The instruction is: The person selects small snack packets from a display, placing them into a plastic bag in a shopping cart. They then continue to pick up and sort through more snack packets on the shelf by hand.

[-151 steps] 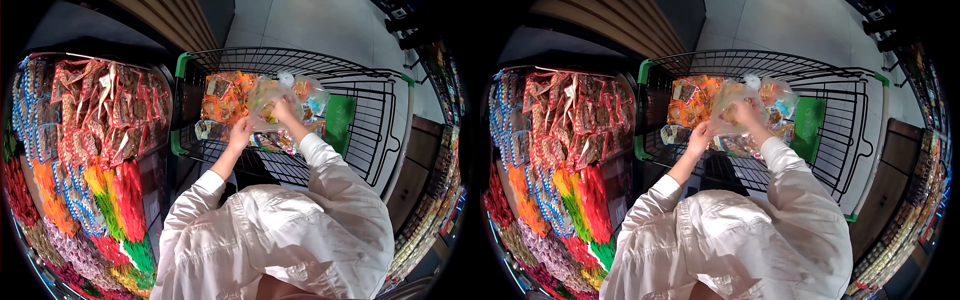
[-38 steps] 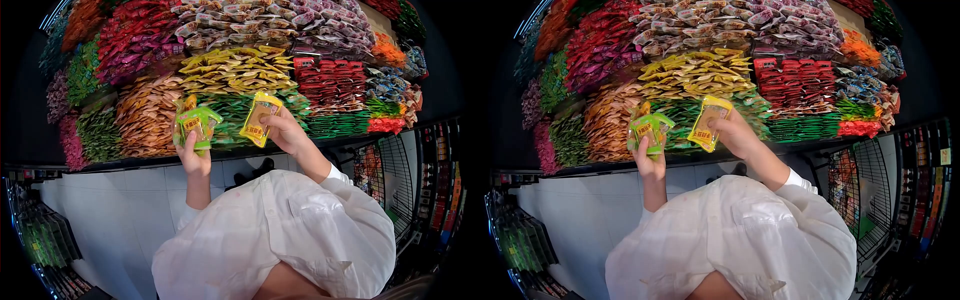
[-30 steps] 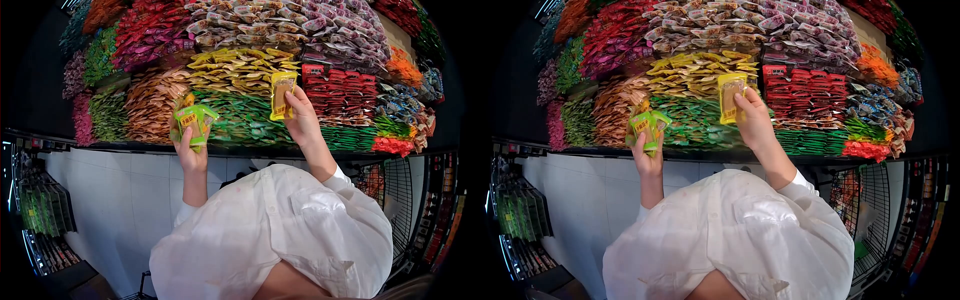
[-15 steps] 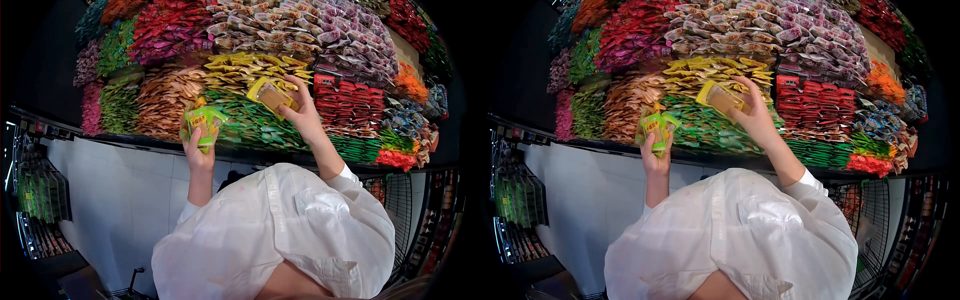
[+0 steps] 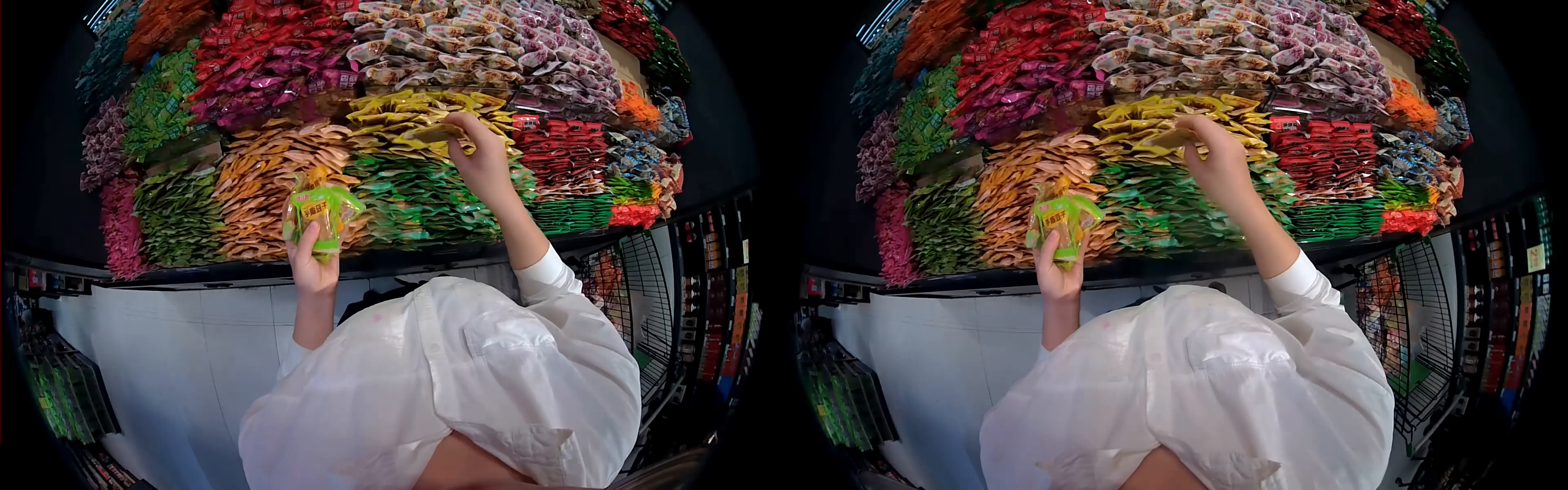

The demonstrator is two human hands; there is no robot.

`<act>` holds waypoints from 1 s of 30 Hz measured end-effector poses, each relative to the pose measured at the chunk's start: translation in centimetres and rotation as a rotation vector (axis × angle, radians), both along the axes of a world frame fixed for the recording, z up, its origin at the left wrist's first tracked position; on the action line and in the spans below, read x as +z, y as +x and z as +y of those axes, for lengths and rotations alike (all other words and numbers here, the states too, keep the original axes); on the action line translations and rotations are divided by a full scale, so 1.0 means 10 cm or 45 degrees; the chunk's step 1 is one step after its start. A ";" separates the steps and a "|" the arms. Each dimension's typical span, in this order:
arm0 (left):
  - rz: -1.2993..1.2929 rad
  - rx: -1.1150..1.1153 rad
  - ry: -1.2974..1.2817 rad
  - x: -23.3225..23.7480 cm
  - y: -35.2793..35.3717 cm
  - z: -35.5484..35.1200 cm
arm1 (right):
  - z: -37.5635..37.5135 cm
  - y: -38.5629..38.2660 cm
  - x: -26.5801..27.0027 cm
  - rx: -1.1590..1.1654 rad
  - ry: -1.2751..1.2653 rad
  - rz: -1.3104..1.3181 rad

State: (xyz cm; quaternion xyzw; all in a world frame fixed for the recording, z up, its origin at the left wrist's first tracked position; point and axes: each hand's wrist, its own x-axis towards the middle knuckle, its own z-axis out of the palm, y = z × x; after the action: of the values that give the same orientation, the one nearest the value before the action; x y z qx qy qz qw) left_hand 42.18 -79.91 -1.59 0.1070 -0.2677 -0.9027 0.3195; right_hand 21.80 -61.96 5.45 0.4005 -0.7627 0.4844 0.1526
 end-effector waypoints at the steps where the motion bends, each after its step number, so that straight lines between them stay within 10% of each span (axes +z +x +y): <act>1: 0.010 -0.027 0.009 0.00 0.00 -0.04 | 0.00 0.02 0.02 -0.027 0.009 0.010; 30: 0.021 -0.342 0.012 -0.01 0.24 -0.44 | -0.62 0.25 -0.27 -0.100 0.497 0.576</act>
State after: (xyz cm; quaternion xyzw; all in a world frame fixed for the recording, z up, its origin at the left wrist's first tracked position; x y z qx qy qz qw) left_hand 44.55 -84.35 -1.70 0.0642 -0.2726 -0.9395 0.1972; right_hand 24.31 -68.14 2.76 0.4901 -0.8031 0.2208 0.2572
